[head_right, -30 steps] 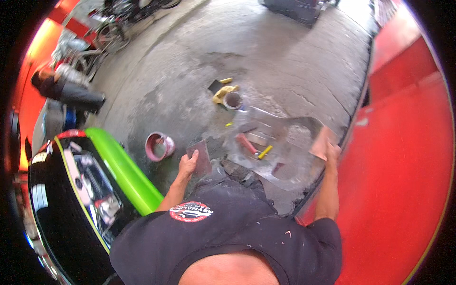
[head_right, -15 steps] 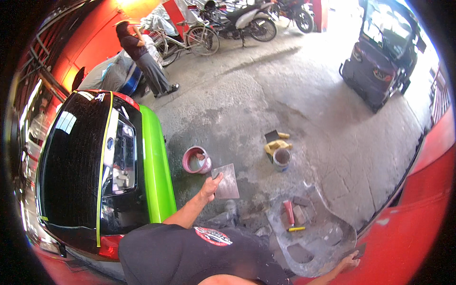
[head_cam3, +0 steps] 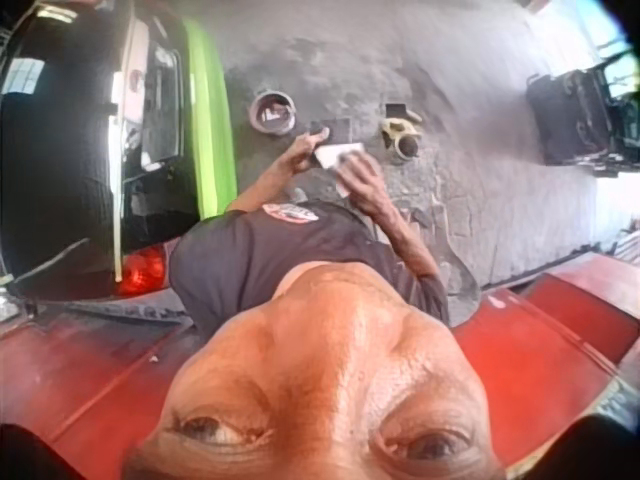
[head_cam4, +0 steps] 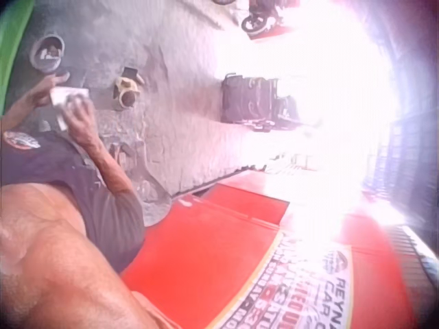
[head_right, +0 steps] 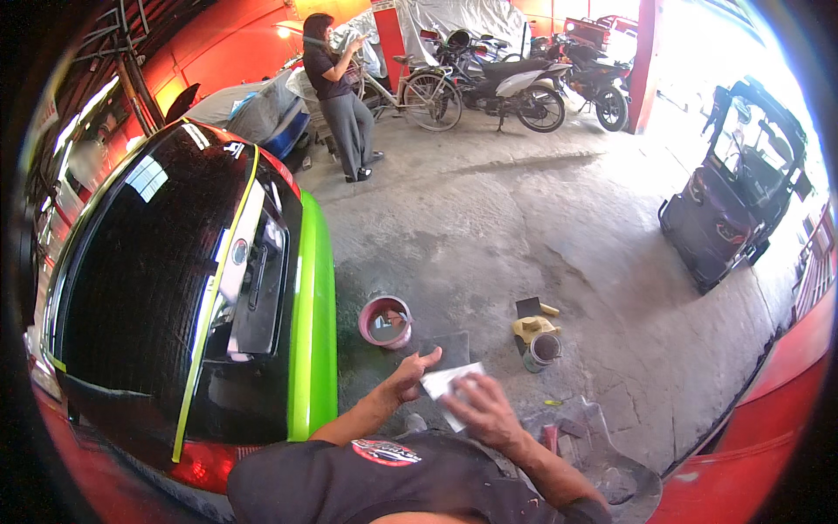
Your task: The person sands the rear bumper of a green car using a sanding block and sandpaper. They repeatedly dip the sandpaper into a bucket of water and wipe the surface while working on the area marked by yellow tape.
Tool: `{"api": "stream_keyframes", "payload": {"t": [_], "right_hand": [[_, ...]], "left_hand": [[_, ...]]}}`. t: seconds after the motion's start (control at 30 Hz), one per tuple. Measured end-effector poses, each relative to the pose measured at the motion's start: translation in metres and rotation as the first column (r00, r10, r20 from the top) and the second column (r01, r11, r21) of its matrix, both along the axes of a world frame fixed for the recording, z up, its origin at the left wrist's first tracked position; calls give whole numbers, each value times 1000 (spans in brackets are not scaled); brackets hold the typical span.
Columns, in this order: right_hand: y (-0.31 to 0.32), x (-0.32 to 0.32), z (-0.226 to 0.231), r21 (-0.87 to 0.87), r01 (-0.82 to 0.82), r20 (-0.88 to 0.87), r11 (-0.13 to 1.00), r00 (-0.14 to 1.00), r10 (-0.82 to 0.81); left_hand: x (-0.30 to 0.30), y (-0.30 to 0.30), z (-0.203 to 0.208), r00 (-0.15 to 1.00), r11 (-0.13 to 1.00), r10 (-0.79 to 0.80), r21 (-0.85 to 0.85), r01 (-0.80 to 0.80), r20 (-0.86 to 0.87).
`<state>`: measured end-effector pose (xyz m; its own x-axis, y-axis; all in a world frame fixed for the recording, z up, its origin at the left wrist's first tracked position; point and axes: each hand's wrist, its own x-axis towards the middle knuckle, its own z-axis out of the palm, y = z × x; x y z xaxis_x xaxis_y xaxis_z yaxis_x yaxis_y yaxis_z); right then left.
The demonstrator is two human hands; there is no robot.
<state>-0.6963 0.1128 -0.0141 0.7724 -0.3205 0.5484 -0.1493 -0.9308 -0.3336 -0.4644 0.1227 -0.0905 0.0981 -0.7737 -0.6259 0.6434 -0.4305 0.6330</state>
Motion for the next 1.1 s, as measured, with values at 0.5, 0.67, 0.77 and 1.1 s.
{"api": "stream_keyframes", "payload": {"t": [0.5,0.67,0.77,1.1], "right_hand": [[-43,176,-29,502,464,90,730,812,-577],[-17,262,38,671,15,239,741,942,-236],[-3,275,56,705,-60,181,707,979,-97],[-36,279,23,704,134,337,697,801,-494]], "left_hand": [[195,25,95,899,858,180,-511,55,398],[187,5,49,879,854,288,-517,-56,380],[181,-1,88,958,657,279,-716,-236,-61],[146,-12,85,982,807,180,-579,-118,52]]}}
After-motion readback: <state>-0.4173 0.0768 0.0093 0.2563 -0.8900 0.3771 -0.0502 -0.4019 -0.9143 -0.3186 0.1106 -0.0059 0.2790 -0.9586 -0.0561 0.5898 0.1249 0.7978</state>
